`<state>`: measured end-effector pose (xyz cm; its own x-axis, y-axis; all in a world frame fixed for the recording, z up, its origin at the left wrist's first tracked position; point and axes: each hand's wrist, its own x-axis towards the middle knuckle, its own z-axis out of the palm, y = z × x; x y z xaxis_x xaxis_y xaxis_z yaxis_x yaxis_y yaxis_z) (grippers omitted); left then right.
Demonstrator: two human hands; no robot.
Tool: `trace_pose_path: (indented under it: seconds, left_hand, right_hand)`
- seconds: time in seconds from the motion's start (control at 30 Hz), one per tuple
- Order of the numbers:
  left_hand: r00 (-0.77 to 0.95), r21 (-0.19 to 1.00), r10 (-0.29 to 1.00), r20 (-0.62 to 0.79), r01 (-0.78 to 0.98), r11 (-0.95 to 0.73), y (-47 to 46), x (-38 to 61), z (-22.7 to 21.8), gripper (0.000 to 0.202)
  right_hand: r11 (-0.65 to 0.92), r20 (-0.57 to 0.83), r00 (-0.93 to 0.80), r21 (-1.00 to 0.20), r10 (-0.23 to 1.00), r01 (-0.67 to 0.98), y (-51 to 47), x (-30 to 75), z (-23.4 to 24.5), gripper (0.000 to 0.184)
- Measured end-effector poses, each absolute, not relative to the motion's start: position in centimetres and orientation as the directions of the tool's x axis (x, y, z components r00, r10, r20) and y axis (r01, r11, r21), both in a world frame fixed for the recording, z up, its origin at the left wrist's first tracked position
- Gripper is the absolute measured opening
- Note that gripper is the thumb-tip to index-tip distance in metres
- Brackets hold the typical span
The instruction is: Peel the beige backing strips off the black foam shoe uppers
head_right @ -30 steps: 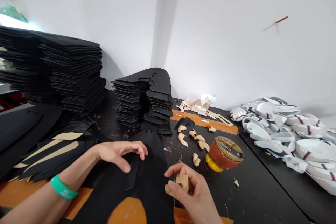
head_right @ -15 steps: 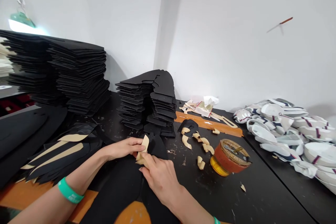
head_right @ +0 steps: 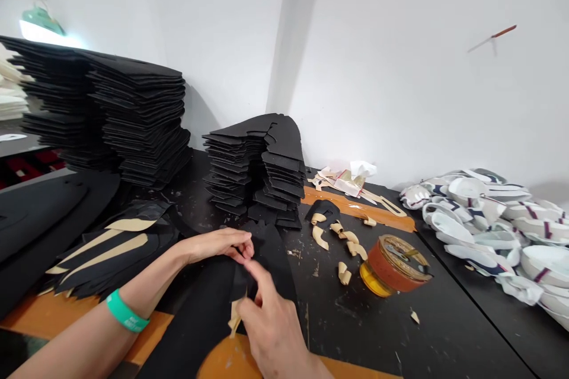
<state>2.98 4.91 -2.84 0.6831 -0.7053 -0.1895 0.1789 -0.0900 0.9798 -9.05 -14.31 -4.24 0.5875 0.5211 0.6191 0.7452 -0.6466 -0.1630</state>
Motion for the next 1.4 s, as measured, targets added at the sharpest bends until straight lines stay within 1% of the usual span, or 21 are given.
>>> trace_pose_path:
  seconds: [0.07,0.13,0.27,0.43,0.5,0.53,0.6,0.73,0.8,0.9,1.07,1.2,1.3,1.4]
  left_hand:
    - [0.676,0.984,-0.715,-0.178,0.117,-0.134,4.9,3.0,-3.0,0.041]
    - [0.665,0.985,-0.728,-0.165,0.072,-0.158,5.0,3.1,-3.2,0.036]
    - [0.665,0.981,-0.736,-0.128,-0.024,-0.192,5.1,3.0,-3.2,0.029]
    - [0.659,0.969,-0.742,-0.122,-0.083,-0.233,5.1,2.7,-2.5,0.024]
    - [0.658,0.966,-0.743,-0.127,-0.088,-0.244,5.0,2.6,-2.3,0.023]
    - [0.657,0.964,-0.742,-0.132,-0.088,-0.25,5.0,2.6,-2.3,0.023]
    - [0.66,0.961,-0.738,-0.141,-0.089,-0.263,4.9,2.6,-2.2,0.023]
    - [0.668,0.955,-0.729,-0.151,-0.091,-0.281,4.8,2.4,-2.1,0.022]
    - [0.673,0.954,-0.723,-0.155,-0.087,-0.286,4.7,2.3,-2.0,0.022]
    - [0.682,0.946,-0.715,-0.153,-0.108,-0.306,4.5,2.1,-2.1,0.021]
    - [0.693,0.911,-0.712,-0.111,-0.215,-0.351,4.4,1.9,-2.5,0.02]
    - [0.679,0.862,-0.726,-0.11,-0.298,-0.41,4.4,1.7,-2.2,0.024]
    - [0.645,0.827,-0.755,-0.116,-0.358,-0.433,4.4,1.3,-1.6,0.03]
    - [0.616,0.804,-0.778,-0.126,-0.396,-0.443,4.4,0.9,-1.2,0.035]
  right_hand:
    - [-0.586,0.66,0.478,-0.071,0.579,0.807,-14.6,-10.0,-4.8,0.023]
    - [-0.546,0.682,0.426,-0.046,0.595,0.836,-14.6,-10.5,-5.3,0.022]
    - [-0.539,0.685,0.453,-0.104,0.57,0.836,-14.3,-10.7,-5.4,0.024]
    - [-0.602,0.708,0.431,-0.01,0.559,0.799,-14.1,-10.6,-4.8,0.028]
    - [-0.623,0.705,0.441,0.002,0.555,0.782,-13.9,-10.6,-4.7,0.028]
    - [-0.624,0.706,0.446,-0.007,0.55,0.781,-13.8,-10.6,-4.7,0.029]
    - [-0.615,0.708,0.471,-0.066,0.526,0.786,-13.5,-10.5,-4.8,0.028]
    - [-0.561,0.678,0.565,-0.264,0.47,0.784,-13.2,-10.5,-5.1,0.022]
    - [-0.55,0.645,0.613,-0.337,0.456,0.764,-13.1,-10.5,-5.3,0.02]
    - [-0.564,0.607,0.652,-0.369,0.455,0.738,-13.3,-10.5,-5.6,0.019]
    - [-0.591,0.586,0.639,-0.31,0.499,0.745,-13.4,-10.6,-5.5,0.019]
    - [-0.597,0.599,0.606,-0.249,0.524,0.762,-13.2,-10.6,-5.1,0.021]
    - [-0.607,0.641,0.547,-0.155,0.539,0.78,-13.1,-10.7,-4.8,0.026]
    - [-0.619,0.672,0.48,-0.041,0.564,0.784,-13.1,-11.0,-4.7,0.026]
